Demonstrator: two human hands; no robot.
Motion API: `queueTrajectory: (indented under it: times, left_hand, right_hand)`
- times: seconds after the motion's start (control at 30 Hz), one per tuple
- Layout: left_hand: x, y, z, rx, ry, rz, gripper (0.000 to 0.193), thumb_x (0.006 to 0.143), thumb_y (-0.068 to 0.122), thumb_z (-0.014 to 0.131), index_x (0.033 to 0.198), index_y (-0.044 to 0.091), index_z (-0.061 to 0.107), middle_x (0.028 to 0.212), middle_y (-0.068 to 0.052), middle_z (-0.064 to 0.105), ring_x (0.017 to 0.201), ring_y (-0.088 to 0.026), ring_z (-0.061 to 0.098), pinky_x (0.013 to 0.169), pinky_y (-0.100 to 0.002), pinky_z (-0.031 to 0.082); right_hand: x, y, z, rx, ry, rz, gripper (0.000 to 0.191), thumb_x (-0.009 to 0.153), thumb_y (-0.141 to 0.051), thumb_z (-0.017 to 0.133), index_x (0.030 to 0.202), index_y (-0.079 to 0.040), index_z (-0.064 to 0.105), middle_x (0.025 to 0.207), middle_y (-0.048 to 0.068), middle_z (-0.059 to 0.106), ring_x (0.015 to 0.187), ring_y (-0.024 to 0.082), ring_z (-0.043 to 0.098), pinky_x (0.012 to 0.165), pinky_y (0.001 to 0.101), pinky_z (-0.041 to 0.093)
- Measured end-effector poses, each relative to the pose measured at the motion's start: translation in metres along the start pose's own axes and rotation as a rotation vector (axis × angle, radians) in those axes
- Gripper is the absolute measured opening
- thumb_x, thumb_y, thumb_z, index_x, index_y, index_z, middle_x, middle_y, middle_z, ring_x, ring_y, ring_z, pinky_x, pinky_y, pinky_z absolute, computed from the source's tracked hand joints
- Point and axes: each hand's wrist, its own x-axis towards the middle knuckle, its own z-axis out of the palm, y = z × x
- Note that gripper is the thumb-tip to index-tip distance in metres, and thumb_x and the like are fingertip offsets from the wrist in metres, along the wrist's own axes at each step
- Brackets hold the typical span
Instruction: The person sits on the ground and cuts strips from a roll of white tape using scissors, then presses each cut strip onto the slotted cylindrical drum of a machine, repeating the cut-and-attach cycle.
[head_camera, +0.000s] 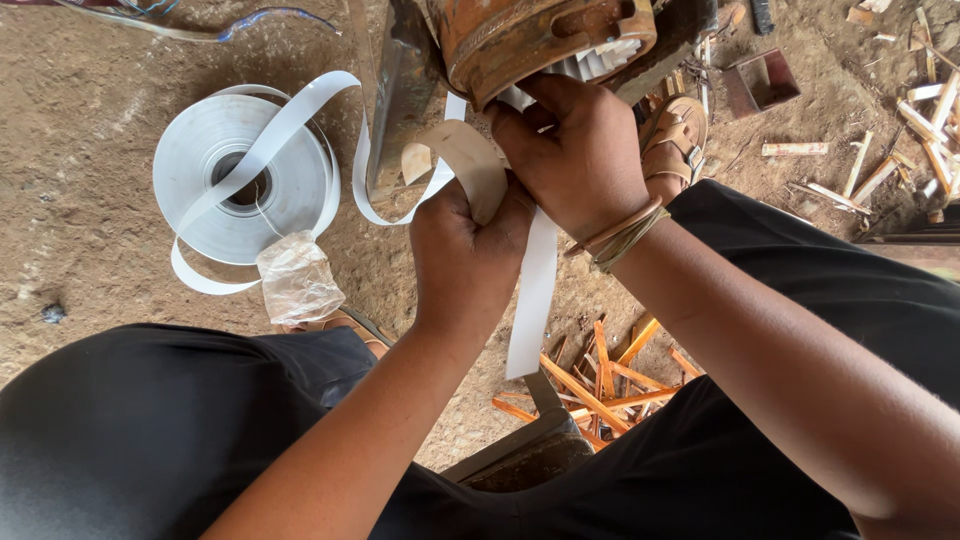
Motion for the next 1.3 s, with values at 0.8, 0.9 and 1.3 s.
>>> queueTrajectory:
  times: [0.8,0.9,1.3]
  left_hand:
    - [-0.002,-0.013,0.005,-0.220,-0.056,-0.160,0.018,0.094,0.010,0.067,0.106,-0.001,0.074,0.081,-0.002,0.072,0.068,-0.007,0.062,0.059,-0.025,0.049]
    - [0.000,-0.014,0.005,-0.248,-0.041,-0.164,0.017,0.094,0.010,0.068,0.105,-0.001,0.075,0.079,-0.002,0.070,0.065,-0.007,0.059,0.057,-0.026,0.047]
    - [0.003,-0.013,-0.002,-0.236,-0.008,-0.334,0.016,0.088,0.013,0.072,0.099,0.002,0.073,0.069,-0.003,0.066,0.052,-0.009,0.058,0.048,-0.026,0.047]
  right_hand:
    - [0.000,-0.007,0.004,0.031,0.133,-0.079,0.020,0.095,-0.022,0.069,0.105,-0.007,0.078,0.088,0.011,0.078,0.076,0.022,0.078,0.066,0.0325,0.059]
    - [-0.005,-0.008,0.002,0.096,0.098,0.015,0.025,0.095,-0.027,0.071,0.105,-0.006,0.078,0.088,0.010,0.078,0.076,0.018,0.077,0.066,0.0310,0.058]
    - [0.008,0.002,0.009,0.031,0.145,-0.003,0.019,0.090,-0.022,0.072,0.094,-0.006,0.081,0.080,0.008,0.078,0.069,0.016,0.076,0.064,0.0299,0.057]
